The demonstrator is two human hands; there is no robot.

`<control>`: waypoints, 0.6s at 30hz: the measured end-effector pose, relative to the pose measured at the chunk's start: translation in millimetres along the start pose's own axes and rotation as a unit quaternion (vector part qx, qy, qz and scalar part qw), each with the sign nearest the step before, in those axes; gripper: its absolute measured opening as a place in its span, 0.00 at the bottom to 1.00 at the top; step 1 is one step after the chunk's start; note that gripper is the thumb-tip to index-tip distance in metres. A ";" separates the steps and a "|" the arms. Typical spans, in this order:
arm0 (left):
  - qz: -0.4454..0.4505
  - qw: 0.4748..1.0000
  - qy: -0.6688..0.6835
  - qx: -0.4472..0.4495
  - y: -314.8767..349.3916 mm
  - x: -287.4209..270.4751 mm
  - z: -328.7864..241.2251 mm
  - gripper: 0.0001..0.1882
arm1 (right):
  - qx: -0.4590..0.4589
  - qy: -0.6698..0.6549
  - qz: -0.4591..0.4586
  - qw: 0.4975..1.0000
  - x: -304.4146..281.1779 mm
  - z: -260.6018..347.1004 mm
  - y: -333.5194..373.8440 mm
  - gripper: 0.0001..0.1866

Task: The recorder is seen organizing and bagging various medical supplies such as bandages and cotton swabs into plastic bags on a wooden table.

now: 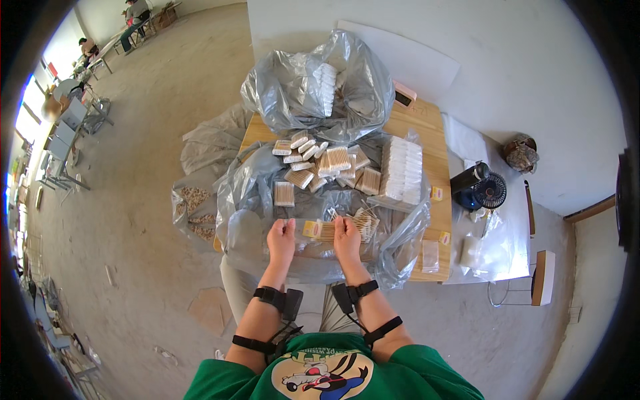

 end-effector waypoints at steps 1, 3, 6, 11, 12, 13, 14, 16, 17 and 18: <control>-0.008 1.000 0.000 -0.027 -6.1 -3.7 7.2 0.19 | 0.007 0.012 0.002 1.000 -1.7 -5.3 -3.3 0.14; -0.027 1.000 -0.006 -0.006 -13.6 -9.5 15.8 0.18 | 0.011 0.006 0.012 1.000 -1.6 -15.7 -10.2 0.13; -0.008 0.999 0.007 -0.040 -19.9 -15.9 14.9 0.14 | -0.079 0.063 0.012 0.995 -7.2 -12.0 -20.3 0.11; -0.006 1.000 0.001 -0.009 -14.1 -22.2 2.9 0.11 | -0.342 0.239 -0.025 0.908 -14.9 44.0 -24.1 0.11; -0.003 1.000 0.002 0.000 -11.6 -22.1 -2.0 0.10 | -0.243 0.143 0.031 0.959 -7.4 35.4 -19.4 0.11; 0.000 1.000 0.002 0.001 -8.5 -20.7 -8.0 0.10 | -0.139 0.044 0.084 0.986 0.8 27.0 -12.5 0.11; 0.012 0.999 0.033 0.002 -6.4 -19.8 -12.1 0.10 | -0.083 -0.051 0.085 0.992 12.0 17.9 -6.6 0.11; 0.024 0.998 0.061 0.005 -4.0 -19.8 -16.6 0.11 | 0.044 -0.199 0.090 0.975 30.0 4.9 3.9 0.11; 0.047 0.997 0.067 -0.001 -3.2 -18.7 -16.8 0.10 | 0.169 -0.338 0.095 0.921 39.1 -1.3 10.2 0.11; 0.072 0.995 0.073 -0.008 -2.1 -17.3 -17.2 0.10 | 0.168 -0.339 0.092 0.921 38.6 -3.8 9.8 0.11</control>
Point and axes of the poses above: each hand's wrist, its own y-axis away from the middle knuckle, its own x-axis out of the palm, z = x × y, the point moved 4 cm from there along -y, towards the middle knuckle, and after that the axes turned 15 degrees about -x, right-handed, at the moved point
